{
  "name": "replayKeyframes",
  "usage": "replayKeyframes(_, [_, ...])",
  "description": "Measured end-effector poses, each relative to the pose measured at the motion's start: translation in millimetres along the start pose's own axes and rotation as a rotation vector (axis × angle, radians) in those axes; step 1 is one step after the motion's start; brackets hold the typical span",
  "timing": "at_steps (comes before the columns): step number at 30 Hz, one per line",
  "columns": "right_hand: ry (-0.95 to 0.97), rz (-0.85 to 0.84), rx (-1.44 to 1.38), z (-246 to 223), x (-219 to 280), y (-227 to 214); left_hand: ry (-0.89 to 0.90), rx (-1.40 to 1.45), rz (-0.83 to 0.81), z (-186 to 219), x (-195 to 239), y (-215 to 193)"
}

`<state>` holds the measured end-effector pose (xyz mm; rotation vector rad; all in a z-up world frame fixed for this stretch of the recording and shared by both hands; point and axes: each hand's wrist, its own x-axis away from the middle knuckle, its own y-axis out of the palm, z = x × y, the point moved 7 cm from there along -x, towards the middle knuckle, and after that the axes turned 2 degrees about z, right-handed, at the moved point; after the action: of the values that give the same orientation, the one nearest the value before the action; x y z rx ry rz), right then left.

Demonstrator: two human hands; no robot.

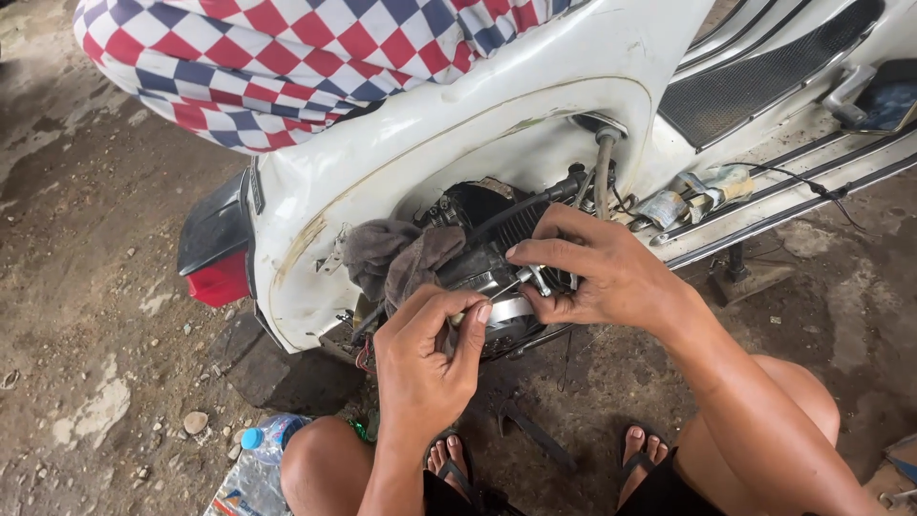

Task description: Cleaning a carburetor slide and needle with a rag and reassembling the spring mechanism.

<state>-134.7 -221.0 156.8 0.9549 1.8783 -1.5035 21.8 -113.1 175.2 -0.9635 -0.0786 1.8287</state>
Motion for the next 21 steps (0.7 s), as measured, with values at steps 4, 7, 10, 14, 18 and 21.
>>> replayKeyframes(4, [0.03, -0.051, -0.039, 2.2, -2.5, -0.4, -0.005, -0.008, -0.006, -2.2, 4.7, 2.8])
replayKeyframes(7, [0.047, -0.091, -0.077, 1.0, -6.5, 0.8, -0.017, 0.015, -0.005, -1.6, 6.5, 2.2])
replayKeyframes(10, [0.04, -0.095, -0.083, 1.8, -8.5, 1.9, -0.023, 0.023, 0.007, -1.8, 6.0, 1.1])
replayKeyframes(14, [0.021, -0.072, -0.114, -2.3, -14.2, 2.1, -0.053, 0.01, 0.072, -8.2, 3.9, -1.2])
replayKeyframes(18, [0.07, -0.02, -0.041, 1.5, -11.9, 6.0, -0.13, 0.107, 0.069, -24.8, 4.5, 3.8])
replayKeyframes(21, [0.006, 0.039, 0.002, -0.6, -11.0, 6.3, -0.375, 0.268, 0.149, -57.9, 11.0, 9.1])
